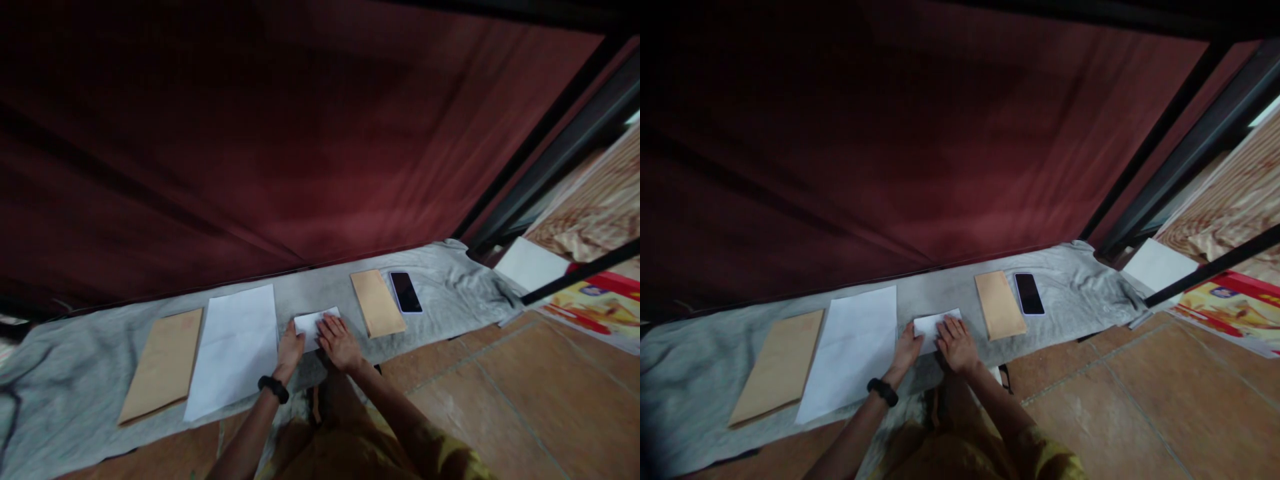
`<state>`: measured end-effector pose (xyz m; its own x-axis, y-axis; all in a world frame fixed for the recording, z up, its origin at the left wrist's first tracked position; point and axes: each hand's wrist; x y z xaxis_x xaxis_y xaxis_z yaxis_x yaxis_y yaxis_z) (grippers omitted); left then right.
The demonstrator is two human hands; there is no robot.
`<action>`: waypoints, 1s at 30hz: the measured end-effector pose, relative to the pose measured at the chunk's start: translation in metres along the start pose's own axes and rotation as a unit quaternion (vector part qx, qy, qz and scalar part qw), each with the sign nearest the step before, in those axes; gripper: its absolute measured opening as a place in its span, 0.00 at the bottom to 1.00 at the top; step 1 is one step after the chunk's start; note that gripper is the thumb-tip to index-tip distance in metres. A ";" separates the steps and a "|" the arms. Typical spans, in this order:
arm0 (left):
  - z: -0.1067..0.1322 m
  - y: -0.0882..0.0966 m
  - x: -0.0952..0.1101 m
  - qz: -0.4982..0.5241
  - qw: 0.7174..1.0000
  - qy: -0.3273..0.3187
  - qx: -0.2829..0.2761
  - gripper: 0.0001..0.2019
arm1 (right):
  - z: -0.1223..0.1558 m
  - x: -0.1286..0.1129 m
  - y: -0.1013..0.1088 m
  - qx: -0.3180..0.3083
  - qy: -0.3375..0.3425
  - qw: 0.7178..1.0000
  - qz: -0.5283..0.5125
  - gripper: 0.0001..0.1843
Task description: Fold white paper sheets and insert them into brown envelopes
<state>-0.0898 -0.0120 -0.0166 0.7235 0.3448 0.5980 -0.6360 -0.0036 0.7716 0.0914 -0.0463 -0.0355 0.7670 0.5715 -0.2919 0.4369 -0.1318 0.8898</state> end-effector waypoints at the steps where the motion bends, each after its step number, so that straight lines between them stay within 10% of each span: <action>1: 0.001 0.001 0.001 -0.010 1.000 0.005 0.000 0.21 | 0.000 0.001 -0.004 -0.003 -0.006 1.000 0.016 0.25; 6: 0.019 -0.001 0.003 -0.047 0.998 -0.006 0.049 0.23 | 0.005 0.003 -0.016 0.001 -0.012 0.999 0.048 0.27; 13: 0.040 -0.035 -0.003 -0.171 0.947 -0.254 0.094 0.25 | 0.006 0.006 -0.015 -0.019 -0.003 0.998 0.053 0.27; 30: 0.050 -0.047 -0.015 -0.188 0.956 -0.191 0.115 0.30 | 0.008 0.036 -0.007 0.010 -0.040 0.996 0.074 0.29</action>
<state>-0.0573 -0.0644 -0.0515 0.9628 -0.0066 0.2702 -0.2674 -0.1684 0.9488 0.1203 -0.0314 -0.0548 0.8586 0.4776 -0.1863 0.3251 -0.2262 0.9182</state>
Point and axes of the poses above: each hand's wrist, its own z-axis away from the middle knuckle, its own y-axis out of the back of the hand, x = y × z, and after that the axes turned 9 degrees about y, right-handed
